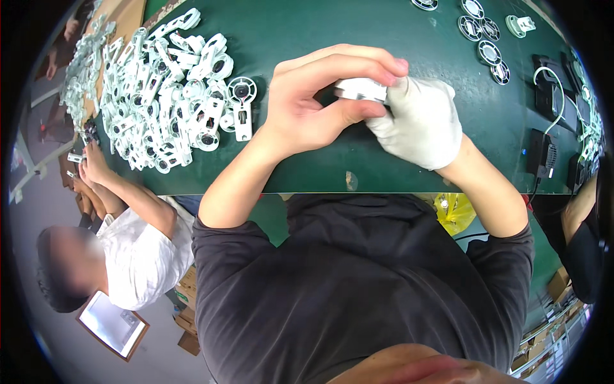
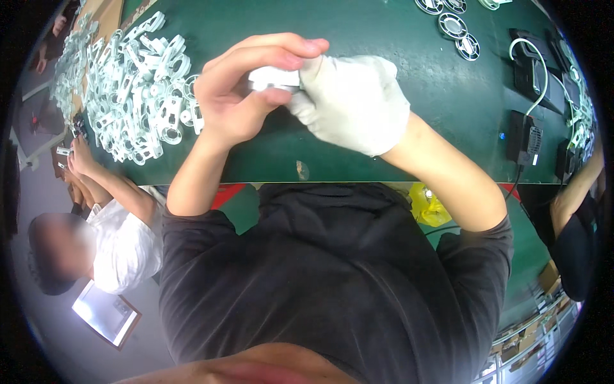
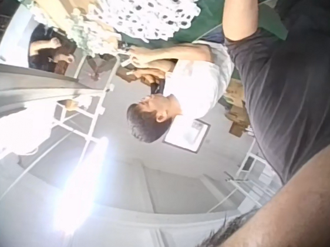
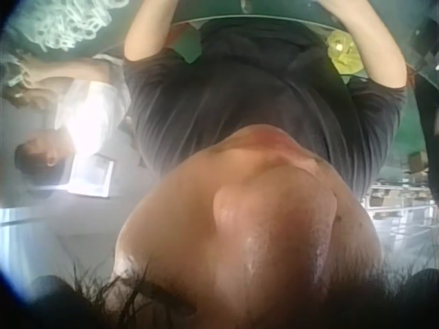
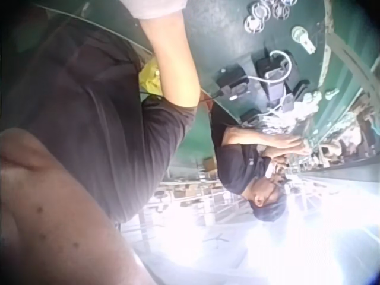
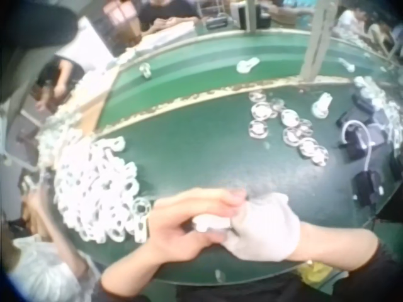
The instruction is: The recorder is assembling small electronic speaker components into plastic housings on a factory assembly line.
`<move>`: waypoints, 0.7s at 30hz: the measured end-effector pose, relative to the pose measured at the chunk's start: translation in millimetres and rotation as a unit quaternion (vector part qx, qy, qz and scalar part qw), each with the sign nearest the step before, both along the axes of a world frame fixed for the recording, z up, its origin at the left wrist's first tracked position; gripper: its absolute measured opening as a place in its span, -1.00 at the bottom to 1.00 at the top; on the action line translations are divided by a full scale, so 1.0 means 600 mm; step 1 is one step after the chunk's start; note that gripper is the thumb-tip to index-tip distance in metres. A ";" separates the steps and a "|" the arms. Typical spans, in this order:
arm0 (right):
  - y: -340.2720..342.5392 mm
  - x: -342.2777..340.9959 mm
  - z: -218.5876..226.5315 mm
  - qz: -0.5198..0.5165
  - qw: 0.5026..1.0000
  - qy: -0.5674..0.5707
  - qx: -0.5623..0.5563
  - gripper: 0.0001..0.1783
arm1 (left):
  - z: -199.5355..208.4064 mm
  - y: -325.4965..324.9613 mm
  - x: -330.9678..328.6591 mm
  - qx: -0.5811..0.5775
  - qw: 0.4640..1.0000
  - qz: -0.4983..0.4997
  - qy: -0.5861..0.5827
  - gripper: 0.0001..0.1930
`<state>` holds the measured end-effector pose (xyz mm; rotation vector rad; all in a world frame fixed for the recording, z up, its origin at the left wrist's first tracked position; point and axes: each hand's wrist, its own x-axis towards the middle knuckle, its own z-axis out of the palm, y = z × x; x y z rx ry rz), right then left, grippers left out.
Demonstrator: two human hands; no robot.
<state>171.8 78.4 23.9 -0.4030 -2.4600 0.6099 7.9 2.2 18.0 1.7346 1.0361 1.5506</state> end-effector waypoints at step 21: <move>0.032 -0.009 0.025 0.086 0.925 -0.116 -0.351 -0.70 | -0.005 -0.006 0.012 -0.140 0.978 0.029 -0.152 -0.69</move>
